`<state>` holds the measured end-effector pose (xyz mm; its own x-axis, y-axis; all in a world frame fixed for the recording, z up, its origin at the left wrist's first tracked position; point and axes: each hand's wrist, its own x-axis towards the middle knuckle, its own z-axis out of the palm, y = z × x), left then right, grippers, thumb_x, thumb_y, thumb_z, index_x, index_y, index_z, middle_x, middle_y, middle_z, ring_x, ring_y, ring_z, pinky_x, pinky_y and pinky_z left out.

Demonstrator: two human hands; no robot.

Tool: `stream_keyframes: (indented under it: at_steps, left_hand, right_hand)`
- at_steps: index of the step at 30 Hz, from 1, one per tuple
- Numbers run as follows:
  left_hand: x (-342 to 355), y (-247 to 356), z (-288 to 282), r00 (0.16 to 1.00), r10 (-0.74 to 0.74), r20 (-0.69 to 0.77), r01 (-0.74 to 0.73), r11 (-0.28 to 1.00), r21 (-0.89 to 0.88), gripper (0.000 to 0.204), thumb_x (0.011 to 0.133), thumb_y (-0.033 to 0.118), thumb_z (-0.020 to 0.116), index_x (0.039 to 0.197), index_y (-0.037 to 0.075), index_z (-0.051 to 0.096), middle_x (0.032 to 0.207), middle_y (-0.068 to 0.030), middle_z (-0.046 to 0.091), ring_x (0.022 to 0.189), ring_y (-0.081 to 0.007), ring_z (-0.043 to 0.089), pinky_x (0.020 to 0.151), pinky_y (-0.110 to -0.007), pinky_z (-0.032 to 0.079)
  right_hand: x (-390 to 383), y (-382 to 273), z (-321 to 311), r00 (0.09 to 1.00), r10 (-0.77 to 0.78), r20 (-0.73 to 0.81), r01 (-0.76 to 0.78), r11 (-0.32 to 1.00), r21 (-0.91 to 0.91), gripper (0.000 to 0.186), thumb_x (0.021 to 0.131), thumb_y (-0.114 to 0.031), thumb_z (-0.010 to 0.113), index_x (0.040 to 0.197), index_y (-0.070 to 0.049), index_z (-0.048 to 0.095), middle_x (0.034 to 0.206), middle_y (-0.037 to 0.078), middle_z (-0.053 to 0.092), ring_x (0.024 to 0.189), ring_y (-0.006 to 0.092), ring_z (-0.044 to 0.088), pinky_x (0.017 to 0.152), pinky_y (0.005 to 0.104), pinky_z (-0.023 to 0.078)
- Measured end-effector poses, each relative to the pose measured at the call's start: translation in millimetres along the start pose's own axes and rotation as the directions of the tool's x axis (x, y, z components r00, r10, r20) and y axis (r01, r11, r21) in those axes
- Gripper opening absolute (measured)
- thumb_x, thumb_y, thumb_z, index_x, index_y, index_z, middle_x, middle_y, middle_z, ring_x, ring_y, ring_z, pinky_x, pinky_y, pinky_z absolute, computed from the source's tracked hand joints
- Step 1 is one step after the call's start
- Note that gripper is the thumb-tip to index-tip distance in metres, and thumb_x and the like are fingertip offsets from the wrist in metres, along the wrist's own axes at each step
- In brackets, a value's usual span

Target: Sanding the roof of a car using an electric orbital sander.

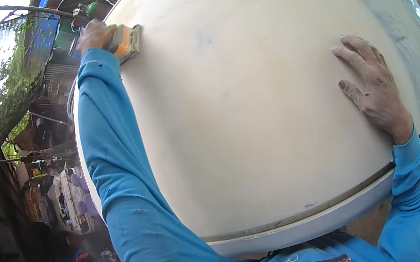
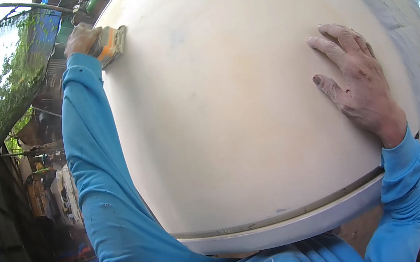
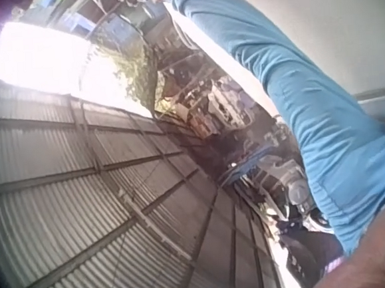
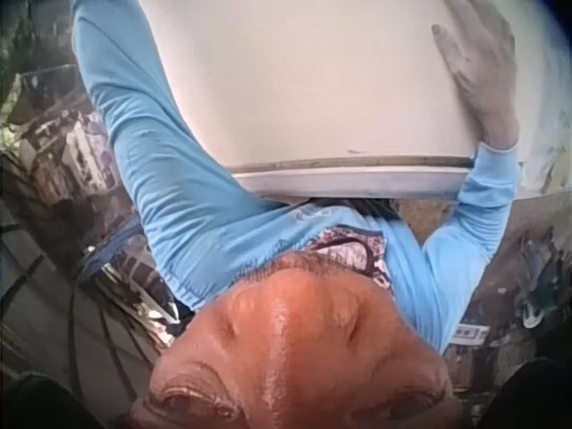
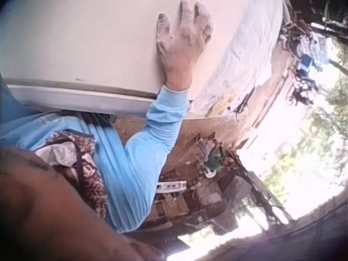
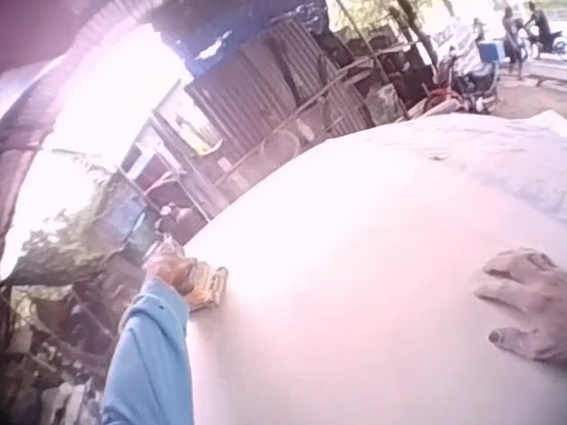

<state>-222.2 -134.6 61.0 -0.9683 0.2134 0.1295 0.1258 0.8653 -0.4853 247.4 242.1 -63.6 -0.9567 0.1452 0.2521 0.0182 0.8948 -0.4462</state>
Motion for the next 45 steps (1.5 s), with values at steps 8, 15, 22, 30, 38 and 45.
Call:
stream_keyframes:
  at_steps: [8,15,22,30,38,45]
  left_hand:
    - [-75,-260,124,0.939,-0.202,0.279,0.162,0.974,0.161,0.051,0.092,0.049,0.060,0.126,0.012,0.070,0.138,-0.0165,0.060,0.130,-0.0386,0.056,0.109,-0.048,0.047]
    - [-173,-358,164,0.883,-0.145,0.447,-0.041,0.924,0.380,0.036,0.102,0.030,0.045,0.123,0.023,0.074,0.126,-0.0100,0.071,0.118,-0.0303,0.065,0.104,-0.042,0.051]
    - [-52,-222,109,0.921,-0.288,0.263,0.256,0.955,0.150,0.044,0.093,0.042,0.060,0.126,0.014,0.070,0.129,-0.0142,0.069,0.125,-0.0328,0.061,0.106,-0.044,0.049]
    - [-3,83,-55,0.996,-0.084,0.026,0.086,0.989,-0.116,0.064,0.085,0.052,0.067,0.133,0.009,0.063,0.141,-0.0138,0.063,0.129,-0.0346,0.060,0.107,-0.046,0.048]
    - [-58,247,-143,0.917,0.336,-0.214,-0.367,0.922,-0.125,0.066,0.081,0.053,0.069,0.133,0.013,0.064,0.130,-0.0180,0.068,0.124,-0.0354,0.063,0.104,-0.046,0.050]
    - [-159,328,-205,0.909,0.363,-0.203,-0.405,0.885,-0.232,0.057,0.084,0.048,0.068,0.132,0.017,0.063,0.127,-0.0115,0.071,0.121,-0.0293,0.066,0.102,-0.043,0.053]
  right_hand:
    - [4,-1,1,1.000,-0.024,0.005,0.024,1.000,-0.014,0.055,0.084,-0.017,0.074,0.136,-0.006,0.060,0.145,0.017,0.049,0.137,0.0379,0.044,0.118,0.0466,0.034]
    - [4,1,-1,1.000,-0.029,0.006,0.029,1.000,-0.005,0.055,0.084,-0.019,0.076,0.134,-0.004,0.061,0.142,0.018,0.049,0.136,0.0391,0.043,0.117,0.0472,0.035]
    - [6,1,-4,0.999,-0.036,-0.002,0.036,0.999,0.013,0.053,0.085,-0.022,0.076,0.132,-0.004,0.062,0.140,0.019,0.050,0.135,0.0392,0.043,0.116,0.0491,0.035]
    - [0,9,-3,0.995,-0.096,-0.041,0.098,0.994,0.049,0.050,0.091,-0.029,0.072,0.133,-0.004,0.061,0.140,0.019,0.051,0.135,0.0383,0.044,0.118,0.0494,0.033]
    - [-4,16,3,0.996,-0.084,-0.038,0.086,0.994,0.065,0.054,0.093,-0.035,0.068,0.137,-0.005,0.059,0.142,0.019,0.051,0.139,0.0378,0.043,0.121,0.0494,0.030]
    - [-11,21,-7,0.998,-0.055,-0.019,0.057,0.993,0.101,0.056,0.094,-0.031,0.069,0.139,-0.002,0.056,0.148,0.021,0.049,0.143,0.0387,0.040,0.122,0.0484,0.030]
